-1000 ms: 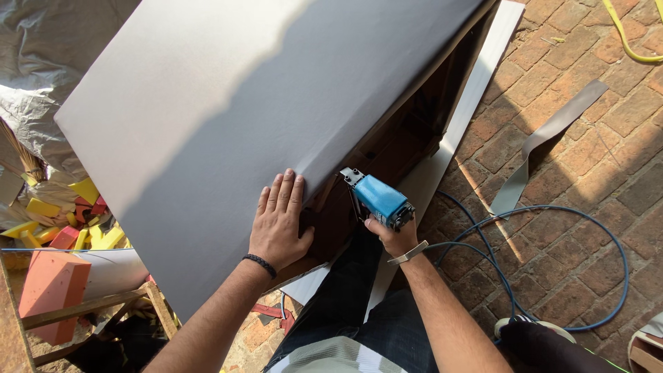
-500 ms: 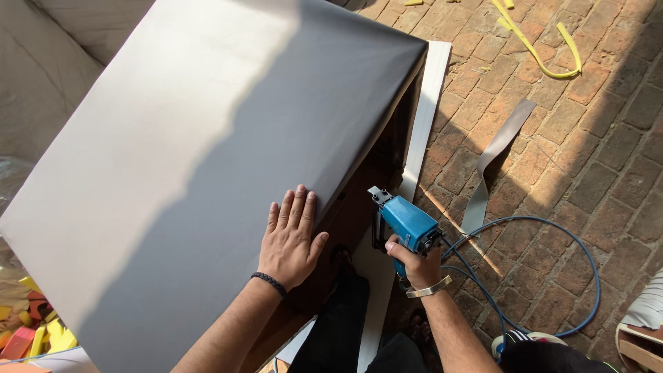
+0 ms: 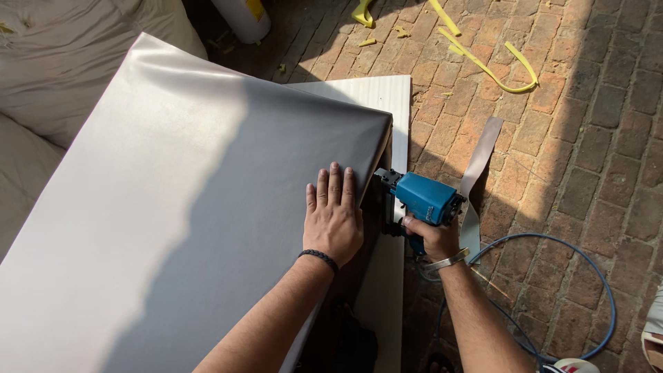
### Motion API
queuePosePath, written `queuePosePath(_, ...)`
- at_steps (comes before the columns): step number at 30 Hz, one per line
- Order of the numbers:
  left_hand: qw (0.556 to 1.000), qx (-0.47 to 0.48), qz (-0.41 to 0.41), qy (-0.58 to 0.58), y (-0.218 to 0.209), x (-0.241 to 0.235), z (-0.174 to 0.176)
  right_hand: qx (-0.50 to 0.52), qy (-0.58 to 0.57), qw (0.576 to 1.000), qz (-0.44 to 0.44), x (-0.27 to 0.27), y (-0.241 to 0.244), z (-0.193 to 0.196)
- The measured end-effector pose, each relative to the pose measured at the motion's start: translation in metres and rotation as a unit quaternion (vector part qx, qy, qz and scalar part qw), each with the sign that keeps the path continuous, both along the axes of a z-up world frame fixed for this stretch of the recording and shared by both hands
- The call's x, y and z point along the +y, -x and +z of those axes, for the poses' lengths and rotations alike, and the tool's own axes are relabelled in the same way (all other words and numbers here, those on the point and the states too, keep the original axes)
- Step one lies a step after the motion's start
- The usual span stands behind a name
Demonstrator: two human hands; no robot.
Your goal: The person uses a pneumatic staple gun to attach gray fabric to a wooden furniture frame. They pull the fabric taut, staple along the edges, and trim excess material with scissors. The person works on multiple sides of the frame, ensuring the fabric is smooth and securely fastened.
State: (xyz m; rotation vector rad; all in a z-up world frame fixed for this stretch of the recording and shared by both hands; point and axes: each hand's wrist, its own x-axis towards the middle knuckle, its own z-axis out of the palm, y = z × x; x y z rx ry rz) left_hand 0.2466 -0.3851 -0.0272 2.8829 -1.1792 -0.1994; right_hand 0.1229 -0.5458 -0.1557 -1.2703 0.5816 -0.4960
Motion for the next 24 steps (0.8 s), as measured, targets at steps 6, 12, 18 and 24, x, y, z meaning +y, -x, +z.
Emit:
queuePosePath(6, 0.999, 0.002, -0.006, -0.035, -0.008, 0.003, 0.003, -0.005, 0.008, 1.0, 0.01, -0.02, -0.034, 0.005)
queuePosePath(12, 0.999, 0.007, -0.01, -0.031, -0.014, 0.007, 0.008, -0.008, -0.038, 0.998, 0.042, -0.012, -0.034, 0.006)
queuePosePath(18, 0.997, 0.035, -0.002, -0.064, -0.01, 0.005, 0.01, 0.034, -0.019, 0.997, 0.065, 0.016, -0.006, -0.004)
queuePosePath(24, 0.996, 0.042, -0.024, -0.069, -0.003, 0.021, 0.021, 0.031, -0.025, 0.994, 0.106, 0.044, 0.013, -0.011)
